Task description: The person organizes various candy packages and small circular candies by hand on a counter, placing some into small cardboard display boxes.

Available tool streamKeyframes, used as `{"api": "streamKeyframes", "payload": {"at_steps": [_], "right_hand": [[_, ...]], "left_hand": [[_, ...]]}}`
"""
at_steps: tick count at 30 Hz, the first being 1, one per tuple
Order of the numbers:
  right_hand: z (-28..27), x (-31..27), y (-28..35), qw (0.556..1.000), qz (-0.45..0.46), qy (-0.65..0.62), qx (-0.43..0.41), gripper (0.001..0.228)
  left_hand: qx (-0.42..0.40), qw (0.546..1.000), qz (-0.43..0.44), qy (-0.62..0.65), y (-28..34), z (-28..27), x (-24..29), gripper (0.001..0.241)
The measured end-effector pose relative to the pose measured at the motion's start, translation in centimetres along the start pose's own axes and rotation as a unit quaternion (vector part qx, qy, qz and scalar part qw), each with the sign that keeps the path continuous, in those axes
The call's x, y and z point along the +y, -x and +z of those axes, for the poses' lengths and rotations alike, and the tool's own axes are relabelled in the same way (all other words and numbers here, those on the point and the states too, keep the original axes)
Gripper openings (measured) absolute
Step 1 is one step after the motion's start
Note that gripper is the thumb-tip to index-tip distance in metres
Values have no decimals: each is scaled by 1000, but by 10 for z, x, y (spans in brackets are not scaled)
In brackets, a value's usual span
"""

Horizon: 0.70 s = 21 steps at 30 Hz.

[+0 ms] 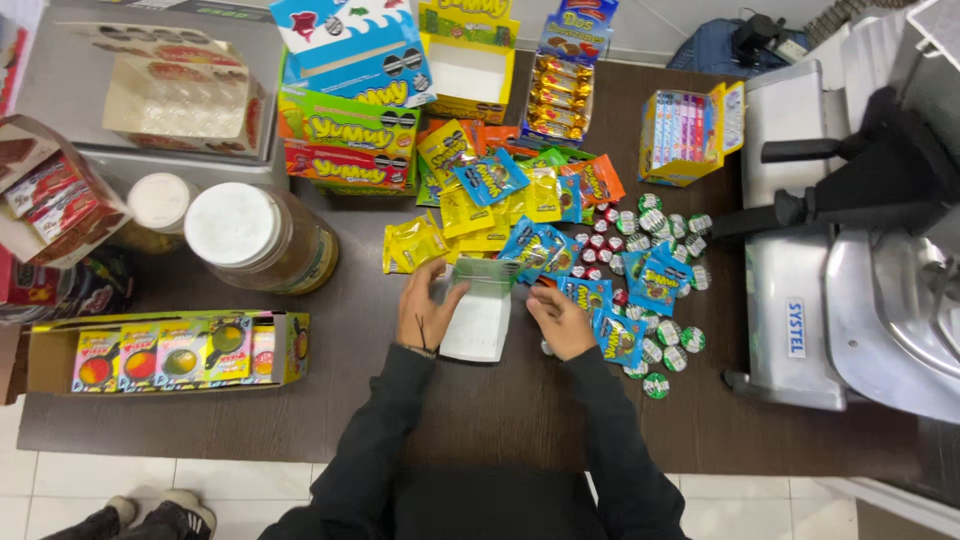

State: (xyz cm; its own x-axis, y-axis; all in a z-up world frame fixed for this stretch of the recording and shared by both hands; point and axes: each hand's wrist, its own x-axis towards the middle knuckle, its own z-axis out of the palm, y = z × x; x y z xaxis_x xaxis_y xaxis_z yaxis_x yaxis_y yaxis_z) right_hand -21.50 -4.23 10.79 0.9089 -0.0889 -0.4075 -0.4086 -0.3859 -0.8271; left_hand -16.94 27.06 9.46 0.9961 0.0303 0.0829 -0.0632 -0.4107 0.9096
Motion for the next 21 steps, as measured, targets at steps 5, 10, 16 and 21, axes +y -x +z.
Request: {"api": "streamKeyframes", "payload": {"at_steps": [5, 10, 16, 21], "right_hand": [[-45, 21, 41, 999, 14, -45, 5, 37], [-67, 84, 48, 998, -27, 57, 18, 35], [-35, 73, 51, 917, -75, 380, -101, 56], [-24, 80, 46, 917, -82, 382, -75, 48]], "left_hand": [[29, 998, -24, -59, 29, 22, -8, 39], [43, 995, -2, -95, 29, 24, -10, 36], [-17, 999, -48, -3, -10, 20, -13, 36], [-50, 995, -83, 25, -33, 26, -46, 50]]}}
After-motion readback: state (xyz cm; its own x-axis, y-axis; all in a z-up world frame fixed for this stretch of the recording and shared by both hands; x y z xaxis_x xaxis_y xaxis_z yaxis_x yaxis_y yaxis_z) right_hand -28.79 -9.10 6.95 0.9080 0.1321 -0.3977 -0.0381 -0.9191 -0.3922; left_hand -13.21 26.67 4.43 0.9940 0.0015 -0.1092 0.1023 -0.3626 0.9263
